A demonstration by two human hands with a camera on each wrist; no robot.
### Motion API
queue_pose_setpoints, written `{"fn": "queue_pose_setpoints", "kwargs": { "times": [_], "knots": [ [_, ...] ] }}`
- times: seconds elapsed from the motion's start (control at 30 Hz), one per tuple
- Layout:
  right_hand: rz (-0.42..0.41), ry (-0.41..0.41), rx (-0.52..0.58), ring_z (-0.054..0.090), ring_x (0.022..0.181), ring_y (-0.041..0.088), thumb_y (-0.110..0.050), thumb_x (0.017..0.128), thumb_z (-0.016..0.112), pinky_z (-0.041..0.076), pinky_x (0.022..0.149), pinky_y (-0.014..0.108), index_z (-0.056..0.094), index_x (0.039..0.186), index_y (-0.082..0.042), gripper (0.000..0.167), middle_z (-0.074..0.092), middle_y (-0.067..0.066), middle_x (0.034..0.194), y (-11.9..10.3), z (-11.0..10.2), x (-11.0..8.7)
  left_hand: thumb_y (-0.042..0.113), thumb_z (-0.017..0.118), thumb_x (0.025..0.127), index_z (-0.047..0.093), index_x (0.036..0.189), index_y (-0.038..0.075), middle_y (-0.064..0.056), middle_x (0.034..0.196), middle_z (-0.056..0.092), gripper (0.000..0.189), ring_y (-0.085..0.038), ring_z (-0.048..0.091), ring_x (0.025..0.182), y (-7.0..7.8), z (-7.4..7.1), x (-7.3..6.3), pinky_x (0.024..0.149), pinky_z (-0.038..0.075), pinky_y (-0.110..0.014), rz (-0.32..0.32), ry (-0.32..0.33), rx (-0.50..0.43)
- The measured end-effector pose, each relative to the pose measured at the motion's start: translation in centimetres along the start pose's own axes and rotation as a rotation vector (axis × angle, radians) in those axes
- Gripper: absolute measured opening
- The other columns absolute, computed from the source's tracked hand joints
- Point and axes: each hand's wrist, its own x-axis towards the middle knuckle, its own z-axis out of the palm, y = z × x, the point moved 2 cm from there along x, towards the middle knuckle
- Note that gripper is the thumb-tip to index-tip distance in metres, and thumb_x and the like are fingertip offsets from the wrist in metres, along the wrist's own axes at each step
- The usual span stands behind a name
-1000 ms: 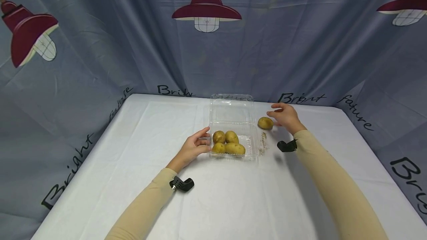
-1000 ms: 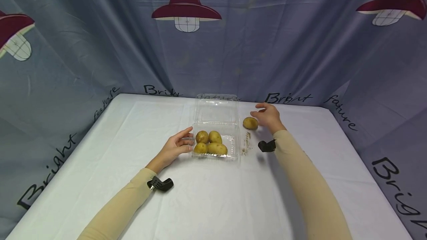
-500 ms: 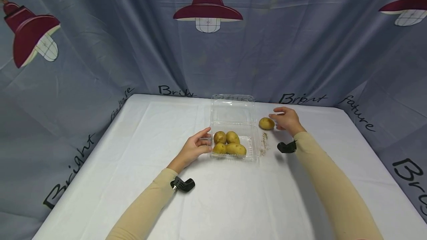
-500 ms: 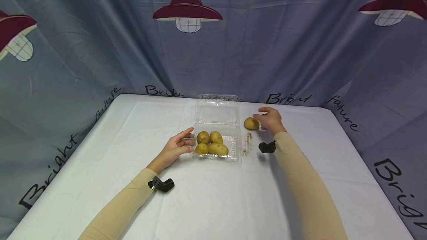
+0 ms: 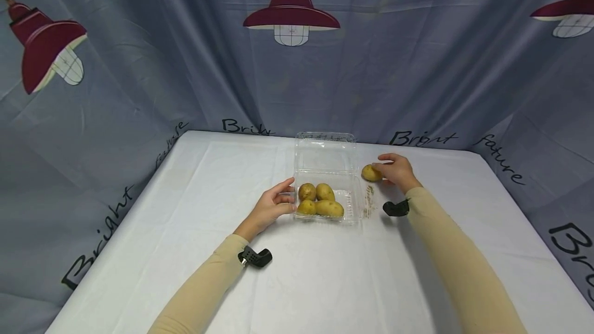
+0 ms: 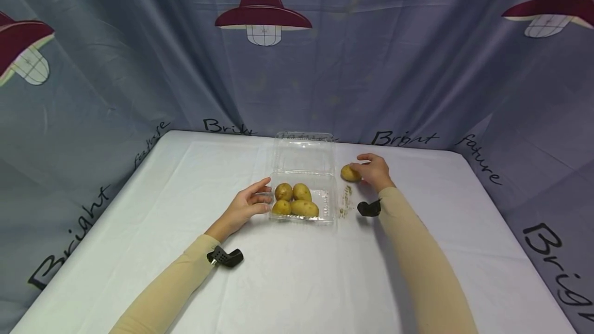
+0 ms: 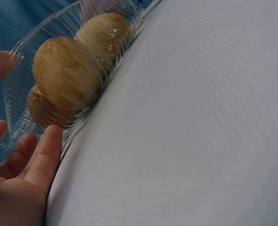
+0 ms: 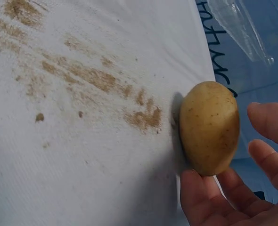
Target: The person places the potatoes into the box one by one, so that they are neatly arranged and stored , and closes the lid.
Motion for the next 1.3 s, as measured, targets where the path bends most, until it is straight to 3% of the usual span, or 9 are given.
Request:
{"fn": "queue_pose_setpoints", "kwargs": {
  "times": [0.23,0.57,0.93,1.3],
  "knots": [
    [0.003,0.011,-0.019,0.054,0.128,0.034,-0.029,0.099,0.062,0.057,0.069,0.022,0.047,0.150,-0.006,0.058,0.049,0.026,0.149,0.2,0.7,0.3,0.003,0.066,0.087,0.032,0.160,0.006,-0.024,0.147,0.045,0.081,-0.025,0.057,0.120,0.0,0.0,0.0,0.085,0.055,-0.017,0.009,-0.003,-0.001],
    [-0.011,0.009,-0.035,0.060,0.119,0.033,-0.028,0.098,0.065,0.056,0.066,0.022,0.051,0.147,-0.005,0.055,0.052,0.027,0.145,0.0,1.4,0.2,0.001,0.065,0.086,0.033,0.160,0.008,-0.023,0.147,0.045,0.081,-0.029,0.056,0.122,0.1,0.0,-0.1,0.085,0.055,-0.015,0.005,0.000,-0.004],
    [-0.108,-0.043,-0.099,0.061,0.117,0.036,-0.024,0.098,0.066,0.060,0.074,0.026,0.056,0.140,-0.001,0.049,0.049,0.028,0.141,-0.6,2.3,-0.6,0.001,0.066,0.086,0.032,0.159,0.003,-0.028,0.146,0.044,0.080,-0.035,0.056,0.121,0.1,0.0,-0.1,0.084,0.055,-0.016,0.027,-0.006,-0.006],
    [-0.101,-0.024,-0.085,0.062,0.120,0.039,-0.019,0.096,0.068,0.063,0.077,0.028,0.057,0.137,0.000,0.046,0.053,0.028,0.141,-0.8,2.8,-0.9,0.001,0.066,0.086,0.032,0.160,0.006,-0.025,0.146,0.045,0.081,-0.028,0.058,0.119,0.1,0.0,-0.1,0.085,0.056,-0.016,0.016,-0.007,-0.003]
  ]
}}
